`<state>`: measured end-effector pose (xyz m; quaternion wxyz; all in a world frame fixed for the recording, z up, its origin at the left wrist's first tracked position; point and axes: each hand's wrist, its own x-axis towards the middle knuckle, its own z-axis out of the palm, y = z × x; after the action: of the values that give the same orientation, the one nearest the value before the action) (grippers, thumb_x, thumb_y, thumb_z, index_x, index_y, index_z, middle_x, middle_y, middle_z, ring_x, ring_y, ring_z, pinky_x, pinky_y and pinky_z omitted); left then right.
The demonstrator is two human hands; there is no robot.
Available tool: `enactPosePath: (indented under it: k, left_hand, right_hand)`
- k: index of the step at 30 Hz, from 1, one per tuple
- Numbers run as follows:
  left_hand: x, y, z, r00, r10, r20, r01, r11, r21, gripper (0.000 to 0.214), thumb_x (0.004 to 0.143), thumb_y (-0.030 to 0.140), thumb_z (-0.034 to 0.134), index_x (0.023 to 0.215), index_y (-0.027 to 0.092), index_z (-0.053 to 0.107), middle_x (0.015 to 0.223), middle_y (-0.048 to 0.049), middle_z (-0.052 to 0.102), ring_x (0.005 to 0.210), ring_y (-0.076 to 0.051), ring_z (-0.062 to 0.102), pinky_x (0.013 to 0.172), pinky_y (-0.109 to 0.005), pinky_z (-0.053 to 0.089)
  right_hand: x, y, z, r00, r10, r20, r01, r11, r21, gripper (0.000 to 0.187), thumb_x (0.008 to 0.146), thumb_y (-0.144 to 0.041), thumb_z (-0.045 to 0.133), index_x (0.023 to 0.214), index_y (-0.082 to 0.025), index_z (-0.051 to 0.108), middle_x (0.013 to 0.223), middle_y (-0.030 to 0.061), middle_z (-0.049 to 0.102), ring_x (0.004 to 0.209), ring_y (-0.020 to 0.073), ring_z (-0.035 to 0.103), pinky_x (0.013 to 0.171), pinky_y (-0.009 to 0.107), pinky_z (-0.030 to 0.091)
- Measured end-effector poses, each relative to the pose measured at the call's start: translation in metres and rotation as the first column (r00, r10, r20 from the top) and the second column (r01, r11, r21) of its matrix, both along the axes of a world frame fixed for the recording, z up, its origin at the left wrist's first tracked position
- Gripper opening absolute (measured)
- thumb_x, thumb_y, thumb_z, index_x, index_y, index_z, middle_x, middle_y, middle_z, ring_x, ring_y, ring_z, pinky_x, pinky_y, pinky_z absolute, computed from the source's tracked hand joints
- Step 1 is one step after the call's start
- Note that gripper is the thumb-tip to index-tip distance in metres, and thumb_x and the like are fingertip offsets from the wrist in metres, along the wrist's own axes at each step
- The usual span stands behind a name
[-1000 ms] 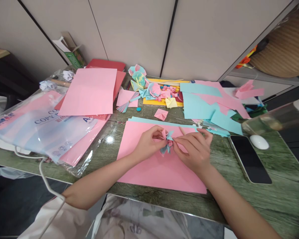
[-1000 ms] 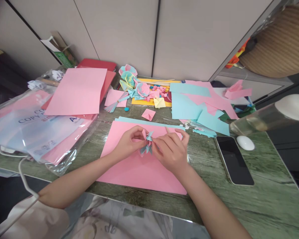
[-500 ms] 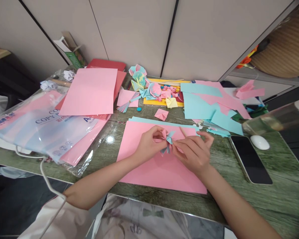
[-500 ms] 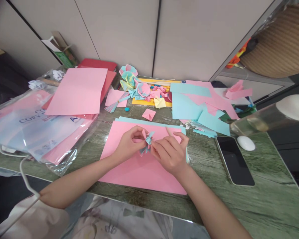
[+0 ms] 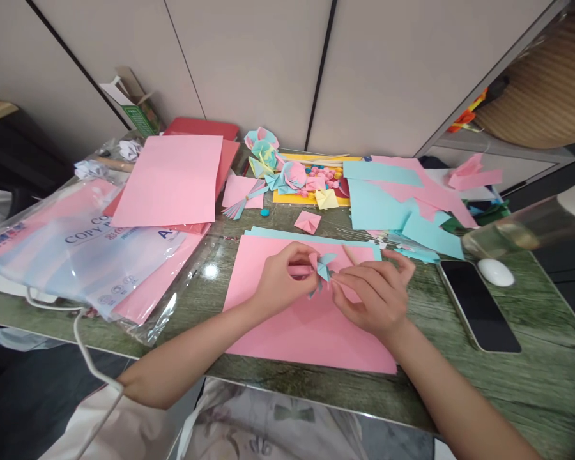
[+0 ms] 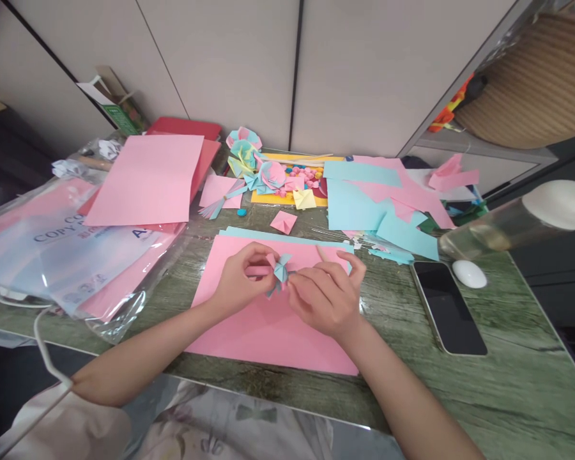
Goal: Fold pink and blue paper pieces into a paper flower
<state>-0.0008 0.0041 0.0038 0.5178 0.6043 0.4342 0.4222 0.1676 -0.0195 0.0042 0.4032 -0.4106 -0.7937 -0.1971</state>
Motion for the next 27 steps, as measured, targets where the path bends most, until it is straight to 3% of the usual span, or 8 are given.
enactPosePath:
  k: [3,6,10,14,18,23,27]
  left_hand:
    - [-0.001,-0.004,0.003,0.996,0.08,-0.025,-0.077,0.99,0.118,0.018,0.069,0.014,0.056,0.087,0.018,0.052,0.089,-0.0021,0.065,0.085,-0.014,0.065,0.068,-0.023,0.055]
    - [-0.002,-0.008,0.001,0.991,0.102,-0.091,-0.074,0.958,0.278,0.019,0.07,0.014,0.057,0.087,0.02,0.052,0.094,-0.0027,0.067,0.089,-0.014,0.064,0.073,-0.025,0.055]
    - [-0.003,-0.01,-0.007,0.973,0.153,-0.175,-0.044,0.861,0.506,0.019,0.068,0.012,0.059,0.084,0.021,0.053,0.093,-0.0026,0.069,0.088,-0.015,0.065,0.076,-0.028,0.054]
    - [-0.004,-0.008,-0.013,0.981,0.135,-0.136,-0.016,0.763,0.646,0.023,0.069,0.009,0.057,0.087,0.021,0.053,0.093,-0.0024,0.069,0.09,-0.015,0.064,0.077,-0.028,0.052]
    - [-0.002,-0.01,-0.015,0.983,0.113,-0.144,0.019,0.719,0.695,0.021,0.069,0.009,0.057,0.085,0.021,0.053,0.096,-0.0033,0.068,0.09,-0.014,0.064,0.076,-0.028,0.052]
    - [0.003,-0.016,-0.013,0.982,0.139,-0.126,-0.02,0.743,0.669,0.014,0.07,0.009,0.056,0.075,0.021,0.05,0.079,-0.0023,0.069,0.091,-0.016,0.065,0.072,-0.028,0.053]
    - [0.005,-0.018,-0.009,0.985,0.155,-0.083,-0.062,0.747,0.663,0.018,0.07,0.008,0.058,0.08,0.02,0.05,0.082,-0.0035,0.07,0.089,-0.015,0.065,0.069,-0.026,0.054]
  right_hand:
    - [-0.003,-0.005,0.007,1.0,0.013,-0.01,-0.012,0.999,0.043,0.016,0.064,-0.025,0.067,0.078,-0.023,0.06,0.07,-0.0032,0.066,0.068,0.0136,0.055,0.086,0.044,0.035]
    - [-0.006,-0.01,0.009,1.0,0.012,-0.001,-0.012,0.996,0.093,0.019,0.064,-0.03,0.069,0.079,-0.024,0.061,0.071,-0.0023,0.065,0.07,0.0149,0.055,0.084,0.043,0.035]
    - [-0.011,-0.014,0.011,0.999,-0.045,0.004,0.044,0.993,0.107,0.016,0.062,-0.022,0.069,0.075,-0.024,0.06,0.069,-0.0038,0.064,0.069,0.014,0.054,0.082,0.041,0.035]
    - [-0.013,-0.014,0.013,0.995,-0.092,0.032,0.086,0.985,0.153,0.015,0.061,-0.019,0.068,0.072,-0.024,0.06,0.066,-0.0048,0.063,0.065,0.0118,0.051,0.079,0.038,0.036]
    - [-0.011,-0.015,0.011,0.991,-0.102,0.09,0.081,0.973,0.215,0.016,0.061,-0.023,0.071,0.074,-0.025,0.062,0.065,-0.0041,0.062,0.065,0.0113,0.049,0.075,0.037,0.035]
    - [-0.004,-0.019,0.009,0.983,-0.098,0.153,0.053,0.959,0.277,0.014,0.061,-0.025,0.072,0.071,-0.026,0.064,0.058,-0.005,0.055,0.06,0.0102,0.042,0.066,0.034,0.03]
    - [-0.001,-0.021,0.008,0.981,-0.067,0.181,0.014,0.96,0.281,0.009,0.063,-0.025,0.07,0.07,-0.025,0.065,0.058,-0.0057,0.053,0.059,0.0088,0.039,0.064,0.032,0.026]
